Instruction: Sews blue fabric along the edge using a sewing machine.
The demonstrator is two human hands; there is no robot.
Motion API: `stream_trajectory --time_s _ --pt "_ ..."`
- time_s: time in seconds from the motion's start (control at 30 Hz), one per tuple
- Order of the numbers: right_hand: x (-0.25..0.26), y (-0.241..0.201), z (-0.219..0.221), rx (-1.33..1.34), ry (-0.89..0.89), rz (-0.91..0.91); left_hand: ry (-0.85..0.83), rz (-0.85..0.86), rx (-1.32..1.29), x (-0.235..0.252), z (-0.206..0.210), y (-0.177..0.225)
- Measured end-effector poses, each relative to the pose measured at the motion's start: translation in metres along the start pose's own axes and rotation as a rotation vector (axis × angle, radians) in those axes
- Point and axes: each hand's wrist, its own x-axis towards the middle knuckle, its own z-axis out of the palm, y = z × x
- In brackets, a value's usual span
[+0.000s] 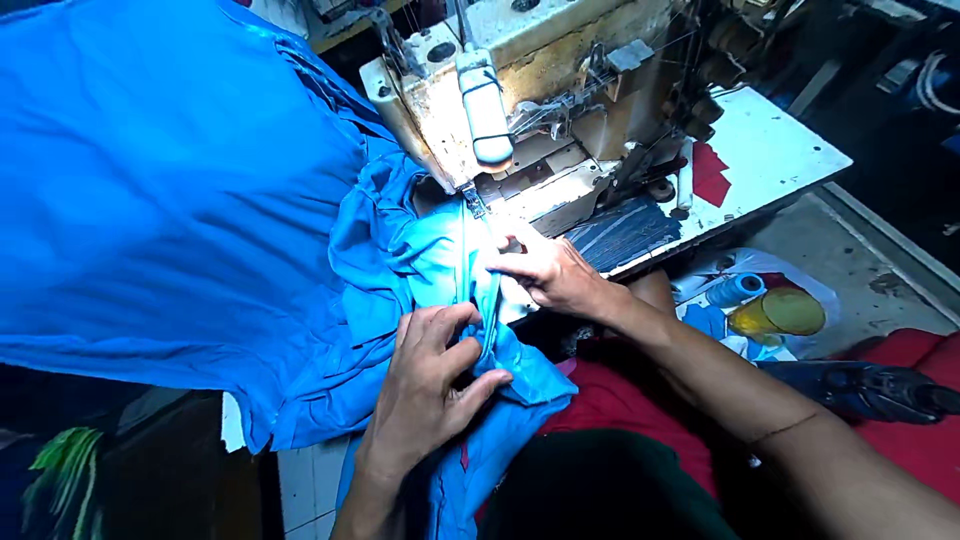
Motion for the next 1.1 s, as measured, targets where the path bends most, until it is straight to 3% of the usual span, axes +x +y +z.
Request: stream_trajectory --time_s 0.1,0.2,0.4,0.67,0.97,1.1 --pt "-0.006 -0.010 -0.006 0.137 -0.018 -0.114 0.180 0.034 -0.084 0.005 0.016 -0.001" --pt "-0.025 -0.016 -0.006 0.332 -0.043 -0.052 0.410 0.008 0.038 0.017 0.056 -0.014" --pt "-0.056 -0.027 0.006 0.415 0.103 0.235 0.373 -0.015 0.257 0.036 0.110 -0.049" --pt "-0.036 -0.018 0.015 0.520 0.207 0.440 0.236 -0.043 0.318 0.054 0.069 -0.053" --pt "0.002 -0.006 0.021 0.472 0.242 0.427 0.155 0.077 0.300 0.088 0.028 -0.076" --pt "0.007 -0.006 0.023 0.456 0.261 0.428 -0.032 0.163 0.178 0.089 0.011 -0.079"
